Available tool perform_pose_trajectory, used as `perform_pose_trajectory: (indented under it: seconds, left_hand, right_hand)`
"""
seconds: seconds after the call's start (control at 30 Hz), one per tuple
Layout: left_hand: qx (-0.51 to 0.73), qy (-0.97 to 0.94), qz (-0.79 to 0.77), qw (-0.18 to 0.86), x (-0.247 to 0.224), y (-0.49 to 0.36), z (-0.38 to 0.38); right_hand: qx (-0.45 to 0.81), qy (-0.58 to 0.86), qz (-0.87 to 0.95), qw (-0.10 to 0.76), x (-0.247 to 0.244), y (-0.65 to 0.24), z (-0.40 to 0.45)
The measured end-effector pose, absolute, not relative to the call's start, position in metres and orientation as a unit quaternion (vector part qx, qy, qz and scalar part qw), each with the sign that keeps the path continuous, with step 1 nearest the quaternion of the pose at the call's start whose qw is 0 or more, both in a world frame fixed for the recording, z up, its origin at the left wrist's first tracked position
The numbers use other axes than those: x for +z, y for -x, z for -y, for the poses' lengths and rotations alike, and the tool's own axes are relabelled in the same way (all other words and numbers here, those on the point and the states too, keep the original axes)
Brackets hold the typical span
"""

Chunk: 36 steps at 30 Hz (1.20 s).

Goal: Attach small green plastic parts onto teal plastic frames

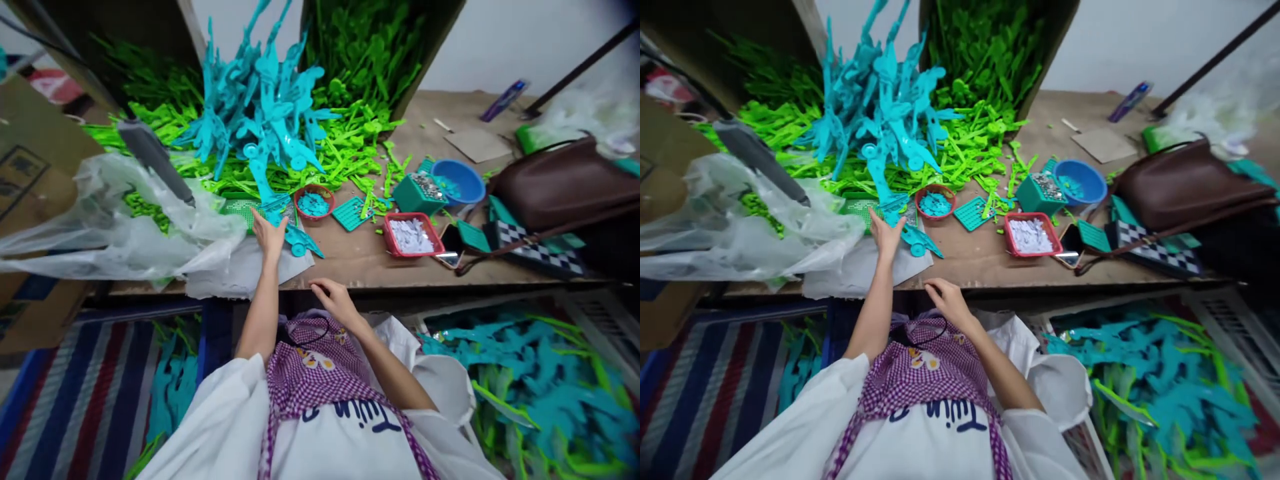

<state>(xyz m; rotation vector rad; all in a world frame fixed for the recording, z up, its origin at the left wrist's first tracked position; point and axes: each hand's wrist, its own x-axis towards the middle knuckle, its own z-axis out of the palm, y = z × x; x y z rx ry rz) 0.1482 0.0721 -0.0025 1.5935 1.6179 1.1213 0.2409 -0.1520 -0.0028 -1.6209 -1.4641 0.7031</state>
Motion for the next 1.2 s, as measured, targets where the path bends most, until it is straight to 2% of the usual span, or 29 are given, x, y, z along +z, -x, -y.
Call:
perform_pose_trajectory:
  seconds: [0.1,0.3,0.5,0.57,0.7,0.77,0.93,1.1,1.2]
  left_hand:
    - [0.436,-0.583,-0.609,0.314,-0.007,-0.157,-0.080]
    - [0.553,-0.508,-0.571,0.332,-0.009,-0.138,-0.052]
    - [0.552,-0.542,-0.567,0.282,-0.018,-0.108,0.013]
    - [0.541,-0.562,-0.563,0.273,-0.023,-0.103,0.034]
    - [0.481,-0.622,-0.527,0.321,-0.027,-0.098,0.060]
    - [0.445,-0.649,-0.504,0.357,-0.026,-0.091,0.063]
    - [0.368,-0.673,-0.498,0.405,-0.024,-0.067,0.063]
    - [0.332,-0.695,-0.471,0.431,-0.021,-0.069,0.062]
    - [0.328,-0.704,-0.447,0.443,-0.015,-0.085,0.056]
  right_hand:
    - [0.289,0.674,0.535,0.420,-0.006,-0.254,0.173]
    - [0.292,0.659,0.509,0.471,0.003,-0.258,0.172]
    - [0.307,0.647,0.482,0.505,0.018,-0.252,0.122]
    - [0.295,0.632,0.468,0.543,0.030,-0.247,0.095]
    - [0.226,0.596,0.405,0.656,0.048,-0.244,0.037]
    - [0.262,0.573,0.385,0.675,0.047,-0.250,0.023]
    - [0.432,0.539,0.340,0.638,0.025,-0.266,0.044]
    - [0.491,0.540,0.340,0.592,0.014,-0.260,0.077]
    - [0.474,0.537,0.370,0.592,0.012,-0.258,0.079]
